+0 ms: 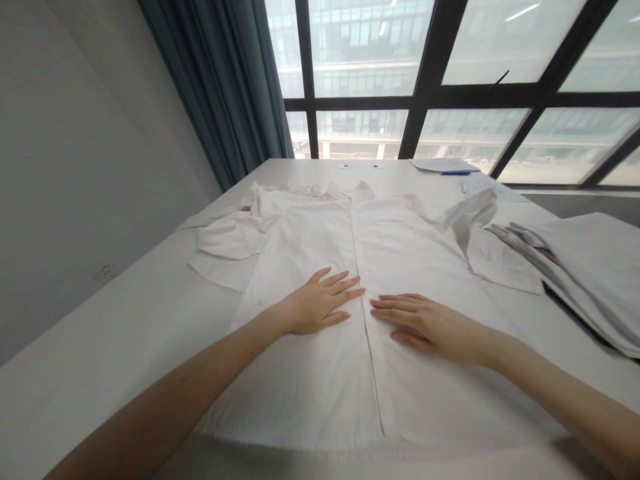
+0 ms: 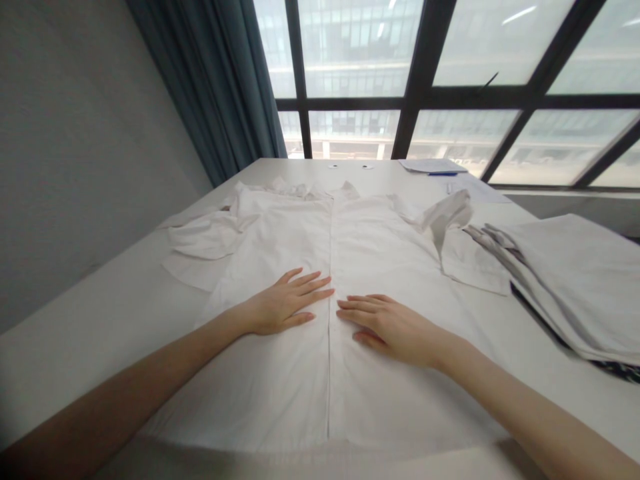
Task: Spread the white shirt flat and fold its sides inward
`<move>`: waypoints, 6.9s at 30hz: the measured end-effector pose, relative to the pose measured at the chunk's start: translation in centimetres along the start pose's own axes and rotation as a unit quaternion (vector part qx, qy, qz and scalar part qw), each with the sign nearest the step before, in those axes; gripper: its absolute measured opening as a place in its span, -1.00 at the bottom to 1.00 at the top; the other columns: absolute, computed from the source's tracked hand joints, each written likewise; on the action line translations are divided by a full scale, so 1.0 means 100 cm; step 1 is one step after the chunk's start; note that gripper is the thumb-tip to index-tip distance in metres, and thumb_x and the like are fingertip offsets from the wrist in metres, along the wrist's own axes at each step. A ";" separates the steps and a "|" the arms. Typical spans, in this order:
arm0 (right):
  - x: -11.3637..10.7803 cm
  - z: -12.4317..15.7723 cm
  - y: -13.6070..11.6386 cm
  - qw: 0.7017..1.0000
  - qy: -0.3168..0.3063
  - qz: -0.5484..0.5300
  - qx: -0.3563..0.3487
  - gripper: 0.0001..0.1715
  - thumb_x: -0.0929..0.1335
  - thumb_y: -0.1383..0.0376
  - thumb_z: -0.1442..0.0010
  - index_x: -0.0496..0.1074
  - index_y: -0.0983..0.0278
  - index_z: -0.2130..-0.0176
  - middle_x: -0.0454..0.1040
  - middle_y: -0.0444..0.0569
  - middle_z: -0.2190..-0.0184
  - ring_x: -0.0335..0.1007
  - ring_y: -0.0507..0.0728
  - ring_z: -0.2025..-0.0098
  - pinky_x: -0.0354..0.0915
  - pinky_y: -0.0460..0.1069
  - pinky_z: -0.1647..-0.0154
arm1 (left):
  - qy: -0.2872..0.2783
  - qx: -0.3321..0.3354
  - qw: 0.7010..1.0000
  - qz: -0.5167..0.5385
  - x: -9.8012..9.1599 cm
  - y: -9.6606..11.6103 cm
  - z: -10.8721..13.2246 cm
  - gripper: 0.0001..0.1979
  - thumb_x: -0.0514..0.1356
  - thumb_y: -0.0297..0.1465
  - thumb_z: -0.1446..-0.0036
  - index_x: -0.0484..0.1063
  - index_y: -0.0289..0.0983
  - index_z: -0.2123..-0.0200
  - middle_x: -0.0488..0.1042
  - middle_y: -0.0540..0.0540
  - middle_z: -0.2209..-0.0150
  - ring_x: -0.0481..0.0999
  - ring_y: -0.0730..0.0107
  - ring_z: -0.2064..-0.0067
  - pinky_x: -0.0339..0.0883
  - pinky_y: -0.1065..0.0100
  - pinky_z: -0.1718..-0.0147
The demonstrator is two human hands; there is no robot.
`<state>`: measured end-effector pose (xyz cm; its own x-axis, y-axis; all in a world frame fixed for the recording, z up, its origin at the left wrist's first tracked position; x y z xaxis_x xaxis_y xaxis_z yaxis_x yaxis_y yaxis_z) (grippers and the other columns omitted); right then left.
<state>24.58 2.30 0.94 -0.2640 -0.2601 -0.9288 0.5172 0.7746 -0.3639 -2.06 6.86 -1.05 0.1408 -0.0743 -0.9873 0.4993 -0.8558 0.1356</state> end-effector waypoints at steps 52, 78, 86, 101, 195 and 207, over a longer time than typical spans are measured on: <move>0.016 -0.003 -0.015 0.971 0.067 0.148 -0.175 -0.59 0.13 0.38 -0.42 0.42 0.35 -0.11 0.44 0.06 -0.13 0.30 0.15 -0.22 0.26 0.10 -0.19 | -0.028 -0.019 0.999 -0.025 0.001 -0.001 0.000 -0.46 -0.06 -0.17 -0.39 -0.01 -0.17 -0.36 -0.01 -0.07 -0.40 -0.05 0.23 -0.40 -0.30 0.08 -0.32; 0.014 0.015 -0.040 0.998 -0.042 -0.004 -0.054 -0.46 0.20 0.27 -0.38 0.19 0.19 -0.31 0.27 -0.02 -0.27 -0.01 0.15 -0.37 0.00 0.20 -0.36 | -0.035 -0.044 0.998 -0.021 -0.001 -0.001 -0.002 -0.46 -0.07 -0.18 -0.39 -0.03 -0.13 -0.37 -0.01 -0.09 -0.40 -0.04 0.24 -0.40 -0.23 0.09 -0.31; 0.010 0.050 -0.073 0.985 -0.148 -0.057 -0.059 -0.44 0.16 0.18 -0.41 0.07 0.03 -0.35 0.12 -0.23 -0.34 -0.27 0.17 -0.43 -0.16 0.27 -0.40 | -0.032 -0.026 0.999 -0.032 0.001 -0.002 0.002 -0.47 -0.10 -0.19 -0.40 -0.05 -0.14 -0.37 -0.02 -0.10 -0.40 -0.04 0.25 -0.40 -0.29 0.09 -0.32; 0.012 0.050 0.056 0.953 0.141 0.162 0.213 -0.46 0.16 0.12 -0.38 0.23 0.17 -0.28 0.19 0.09 -0.31 0.02 0.32 -0.36 0.08 0.38 -0.25 | -0.036 0.000 0.999 -0.021 -0.003 0.007 0.014 -0.43 -0.06 -0.19 -0.38 -0.09 -0.12 -0.38 -0.05 -0.13 -0.40 -0.06 0.20 -0.41 -0.26 0.04 -0.33; -0.004 -0.033 0.142 0.949 0.201 0.190 0.149 -0.55 0.14 0.26 -0.36 0.45 0.25 -0.09 0.44 0.10 -0.13 0.30 0.26 -0.21 0.25 0.21 -0.18 | 0.056 -0.270 0.959 -0.057 0.008 -0.080 -0.081 -0.52 -0.11 -0.18 -0.37 0.19 -0.15 -0.27 0.10 -0.10 -0.37 0.01 0.24 -0.39 -0.12 0.09 -0.32; -0.003 -0.034 0.145 0.959 0.191 0.158 0.137 -0.54 0.14 0.24 -0.37 0.44 0.27 -0.10 0.45 0.11 -0.12 0.36 0.24 -0.15 0.29 0.18 -0.17 | 0.062 -0.236 0.970 -0.003 0.014 -0.073 -0.083 -0.51 -0.08 -0.15 -0.35 0.20 -0.15 -0.27 0.12 -0.11 -0.35 0.05 0.23 -0.38 -0.18 0.01 -0.32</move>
<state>29.40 15.61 -3.82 -0.3113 0.2339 -0.9211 0.8009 0.5862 -0.1218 1.65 17.23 -2.73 0.2231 0.0173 -0.9747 0.8325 -0.5235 0.1813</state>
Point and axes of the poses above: each hand's wrist, its own z-axis away from the middle knuckle, its own x-axis out of the palm, y = z × x, the point moved 1 cm from there along -z, towards the middle knuckle
